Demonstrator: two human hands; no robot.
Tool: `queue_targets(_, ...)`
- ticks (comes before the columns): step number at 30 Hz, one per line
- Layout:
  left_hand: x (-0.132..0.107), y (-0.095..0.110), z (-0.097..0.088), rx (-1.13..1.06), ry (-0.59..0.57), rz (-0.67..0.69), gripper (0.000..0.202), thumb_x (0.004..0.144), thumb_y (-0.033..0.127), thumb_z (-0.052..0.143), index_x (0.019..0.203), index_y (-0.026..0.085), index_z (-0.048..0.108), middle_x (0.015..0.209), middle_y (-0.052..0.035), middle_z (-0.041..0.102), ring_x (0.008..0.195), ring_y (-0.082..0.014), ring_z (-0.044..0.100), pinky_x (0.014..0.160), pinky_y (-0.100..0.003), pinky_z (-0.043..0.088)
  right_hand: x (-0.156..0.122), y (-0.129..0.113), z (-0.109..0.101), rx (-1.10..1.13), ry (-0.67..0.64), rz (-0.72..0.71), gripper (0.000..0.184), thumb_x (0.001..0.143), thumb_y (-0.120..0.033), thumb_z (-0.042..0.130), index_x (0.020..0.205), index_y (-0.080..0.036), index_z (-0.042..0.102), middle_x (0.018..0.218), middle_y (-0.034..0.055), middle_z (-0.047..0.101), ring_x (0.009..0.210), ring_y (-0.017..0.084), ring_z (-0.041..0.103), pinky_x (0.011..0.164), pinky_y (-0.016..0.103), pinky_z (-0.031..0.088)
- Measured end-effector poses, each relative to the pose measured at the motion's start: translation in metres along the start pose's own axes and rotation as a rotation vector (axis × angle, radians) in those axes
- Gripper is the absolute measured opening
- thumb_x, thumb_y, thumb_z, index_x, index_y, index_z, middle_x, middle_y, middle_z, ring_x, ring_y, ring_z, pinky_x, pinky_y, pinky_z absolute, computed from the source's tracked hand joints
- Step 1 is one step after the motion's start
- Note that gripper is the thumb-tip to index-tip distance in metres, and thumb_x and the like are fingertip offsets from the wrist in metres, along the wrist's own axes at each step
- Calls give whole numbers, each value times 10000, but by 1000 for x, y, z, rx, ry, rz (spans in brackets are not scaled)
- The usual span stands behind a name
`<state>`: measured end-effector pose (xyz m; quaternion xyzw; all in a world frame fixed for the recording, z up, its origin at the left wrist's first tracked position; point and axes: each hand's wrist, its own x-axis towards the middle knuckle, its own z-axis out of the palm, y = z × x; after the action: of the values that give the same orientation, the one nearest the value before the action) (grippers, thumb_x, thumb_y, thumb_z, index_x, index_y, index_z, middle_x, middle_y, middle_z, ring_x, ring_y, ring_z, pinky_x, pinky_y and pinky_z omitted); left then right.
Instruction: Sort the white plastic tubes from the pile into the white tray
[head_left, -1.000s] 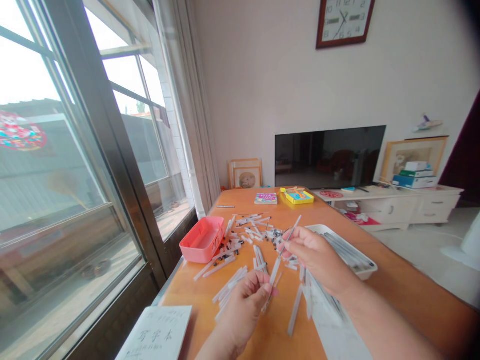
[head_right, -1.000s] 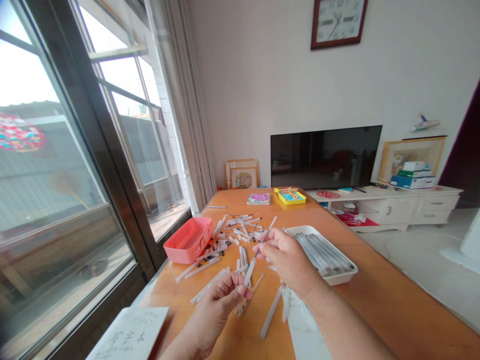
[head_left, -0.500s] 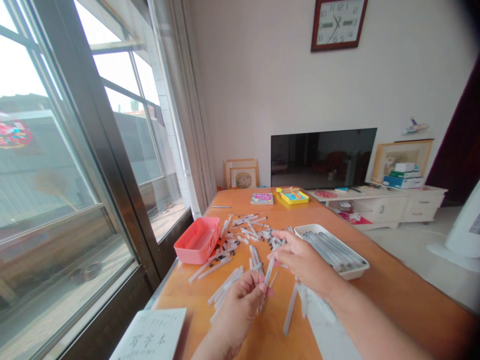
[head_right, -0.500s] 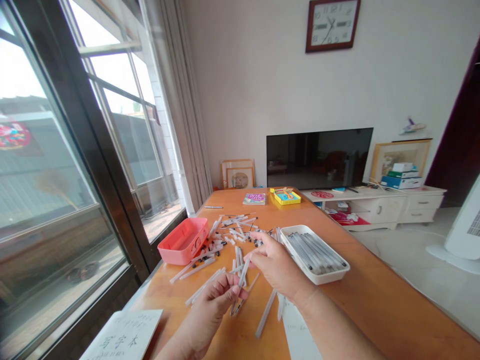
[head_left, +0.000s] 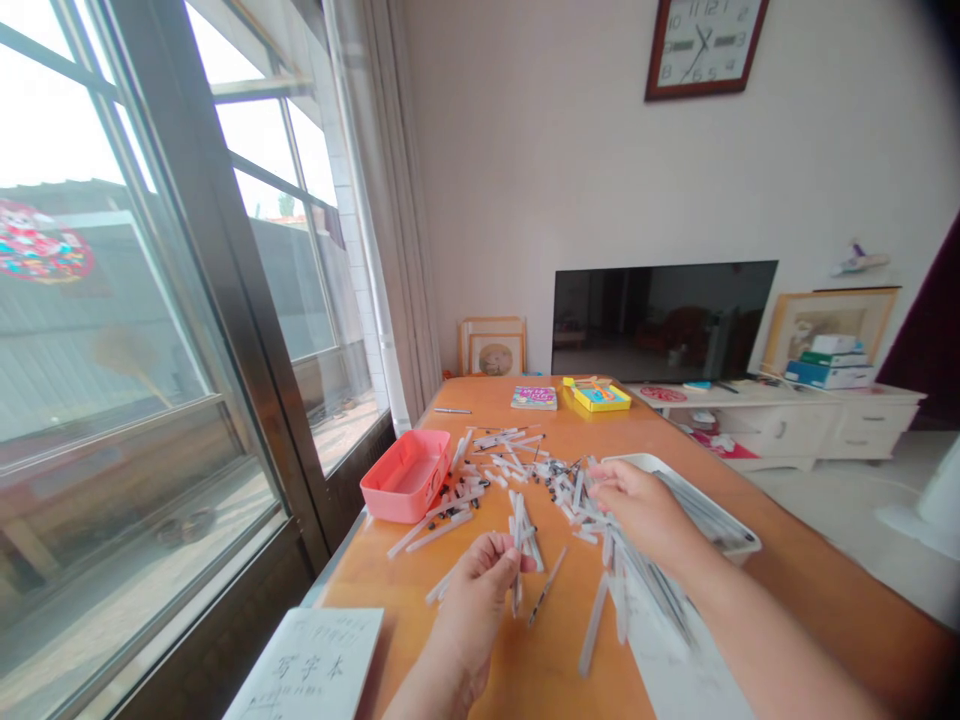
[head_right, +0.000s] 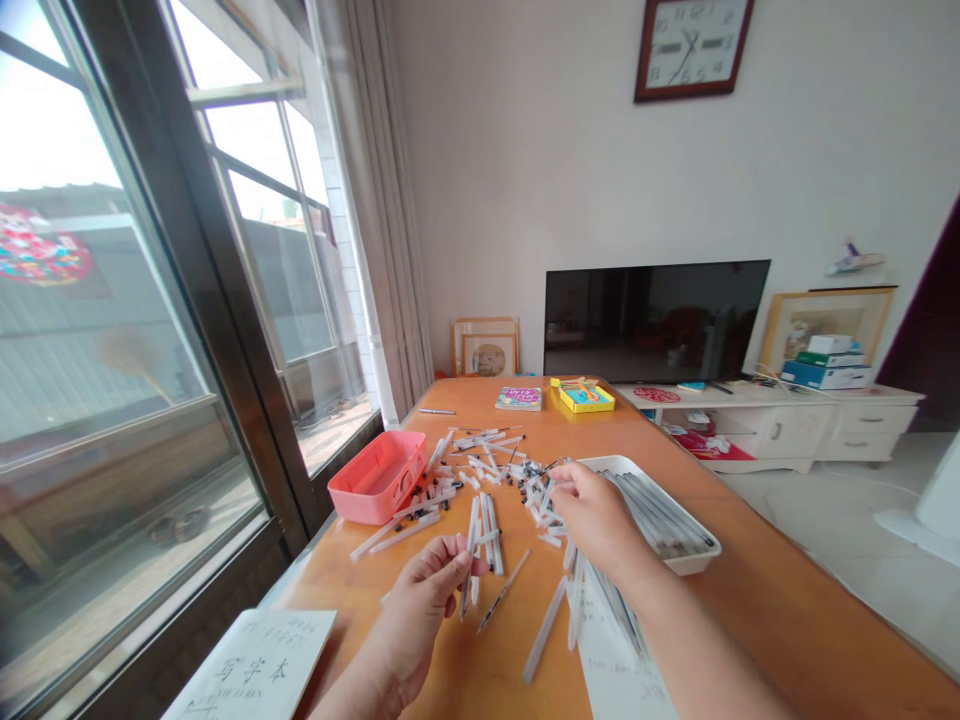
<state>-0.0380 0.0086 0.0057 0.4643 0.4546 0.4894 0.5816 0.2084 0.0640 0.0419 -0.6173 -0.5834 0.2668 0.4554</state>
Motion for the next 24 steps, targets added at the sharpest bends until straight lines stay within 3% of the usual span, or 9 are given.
queue_targets(6,1,-3,-3,-16,23,-35,300,840,471,705,916,188,641,867,-43,706,665,-123,394,637,-267,289,30,8,15,-579,-83,-85,229,837,-230,535,948,-250,734,926,21,775,870,183,690,731,247,450)
queue_targets(12,0,0,-3,-28,43,-35,315,834,480,706,929,187,637,884,-55,718,681,-131,421,650,-273,303,56,8,44,-781,-151,-53,204,834,-205,561,835,-235,763,934,78,780,853,214,692,676,273,395)
queue_targets(18,1,-2,-5,-19,45,-36,338,828,504,711,917,183,654,902,-63,724,674,-128,420,664,-279,311,82,15,72,-927,-209,-45,202,837,-191,613,910,-217,800,1057,143,780,1006,277,715,763,311,444)
queue_targets(24,3,-5,-5,-42,41,-34,256,839,425,685,894,182,626,825,-45,702,641,-120,392,641,-268,305,98,23,89,-979,-261,22,144,887,-225,683,985,-180,779,1085,155,763,1085,301,704,882,378,511)
